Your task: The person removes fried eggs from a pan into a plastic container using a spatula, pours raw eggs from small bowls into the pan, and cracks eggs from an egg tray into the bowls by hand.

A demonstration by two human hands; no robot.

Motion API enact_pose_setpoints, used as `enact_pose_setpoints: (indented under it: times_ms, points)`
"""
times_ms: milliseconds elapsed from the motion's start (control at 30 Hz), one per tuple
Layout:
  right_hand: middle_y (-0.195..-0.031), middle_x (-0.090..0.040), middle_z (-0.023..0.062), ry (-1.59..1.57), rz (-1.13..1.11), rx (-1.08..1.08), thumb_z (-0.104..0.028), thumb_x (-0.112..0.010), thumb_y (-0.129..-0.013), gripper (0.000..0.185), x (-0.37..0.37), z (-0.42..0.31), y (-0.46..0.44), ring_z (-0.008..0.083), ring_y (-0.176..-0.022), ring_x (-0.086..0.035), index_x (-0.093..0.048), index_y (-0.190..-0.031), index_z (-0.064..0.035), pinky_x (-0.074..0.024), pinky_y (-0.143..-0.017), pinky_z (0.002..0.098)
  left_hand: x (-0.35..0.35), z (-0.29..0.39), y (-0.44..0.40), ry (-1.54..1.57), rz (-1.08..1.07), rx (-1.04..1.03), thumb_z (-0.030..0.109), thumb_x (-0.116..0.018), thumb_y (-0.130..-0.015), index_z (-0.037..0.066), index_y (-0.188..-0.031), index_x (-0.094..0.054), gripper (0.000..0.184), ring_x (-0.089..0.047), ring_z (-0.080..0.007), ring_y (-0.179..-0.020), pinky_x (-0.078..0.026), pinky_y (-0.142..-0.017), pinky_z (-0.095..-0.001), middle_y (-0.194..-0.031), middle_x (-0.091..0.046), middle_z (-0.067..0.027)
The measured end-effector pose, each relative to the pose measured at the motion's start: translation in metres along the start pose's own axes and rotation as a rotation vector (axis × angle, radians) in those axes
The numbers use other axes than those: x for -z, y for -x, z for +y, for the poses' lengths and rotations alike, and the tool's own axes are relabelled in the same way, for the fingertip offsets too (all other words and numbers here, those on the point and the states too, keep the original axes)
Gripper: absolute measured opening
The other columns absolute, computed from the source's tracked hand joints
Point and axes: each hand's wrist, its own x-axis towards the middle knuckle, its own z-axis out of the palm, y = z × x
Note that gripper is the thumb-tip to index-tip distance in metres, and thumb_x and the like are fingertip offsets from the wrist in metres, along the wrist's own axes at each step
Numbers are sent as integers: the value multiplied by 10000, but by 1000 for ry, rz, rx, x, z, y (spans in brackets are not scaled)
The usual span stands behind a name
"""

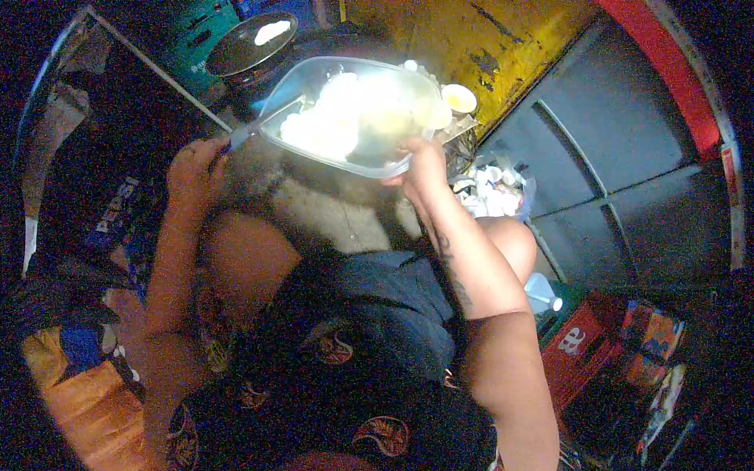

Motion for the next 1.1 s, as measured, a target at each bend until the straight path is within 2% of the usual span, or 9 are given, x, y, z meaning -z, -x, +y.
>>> enact_pose_setpoints:
  times_ms: [133,233,333,567,667,700,867,967,1100]
  points:
    - [-943,-540,144,39,20,4,-222,-565,-789,468,0,-1,1,314,-713,-609,-452,-1188,-5,-580,-506,469,10,11,-8,-145,-81,-5,112,-666,-786,127,-1019,-669,234,-642,-339,-890,-521,-778,-425,-953,-675,-120]
    - [-950,-537,146,35,2,-11,-222,-566,-789,449,1,1,0,322,-712,-606,-454,-1166,-6,-578,-502,471,16,14,-12,-193,-50,-44,109,-658,-787,118,-1005,-671,218,-644,-340,-881,-524,-774,-423,-951,-677,-125]
    - [-972,-529,160,-25,11,-26,-220,-565,-792,446,0,2,0,339,-726,-608,-447,-1165,-8,-578,-505,478,24,9,-15,-106,45,72,120,-663,-794,99,-1007,-676,214,-645,-346,-880,-527,-768,-396,-944,-678,-146]
    - [-1046,-499,199,-54,1,-34,-234,-561,-801,400,4,2,2,406,-824,-613,-431,-1127,-41,-576,-559,547,4,-48,6,708,-31,533,119,-643,-853,26,-1043,-670,214,-623,-144,-787,-493,-705,-299,-861,-672,-47]
    - [-1058,-467,212,-75,-22,-21,-236,-566,-786,502,10,3,-1,421,-846,-578,-380,-1211,-47,-567,-555,543,3,-48,7,968,-61,690,121,-644,-848,12,-1027,-677,212,-569,-81,-745,-469,-664,-245,-829,-642,-24]
    - [-864,-586,191,-149,43,4,-151,-528,-746,368,-5,-7,11,328,-633,-630,-482,-1045,58,-560,-398,438,3,-53,2,884,-28,696,130,-650,-842,15,-1019,-680,213,-587,-106,-750,-478,-674,-263,-833,-652,-41]
    - [-794,-537,175,-195,-132,39,-135,-527,-736,422,13,-5,4,327,-560,-586,-405,-1078,79,-538,-363,407,-13,-98,-36,243,159,547,192,-645,-829,24,-1008,-691,250,-671,-302,-843,-514,-756,-391,-911,-697,-162]
    - [-798,-532,183,-194,-21,88,-134,-527,-734,425,3,-9,14,334,-509,-571,-408,-1087,70,-536,-360,409,8,-92,-72,59,-23,709,224,-621,-821,31,-1013,-691,282,-639,-400,-964,-499,-834,-461,-1008,-675,-220]
    - [-812,-543,177,-194,-50,58,-138,-529,-737,425,9,-8,13,333,-491,-578,-412,-1096,57,-561,-384,415,-16,-121,-97,-15,-129,729,218,-590,-809,33,-994,-695,282,-634,-405,-978,-498,-847,-468,-1019,-671,-231]
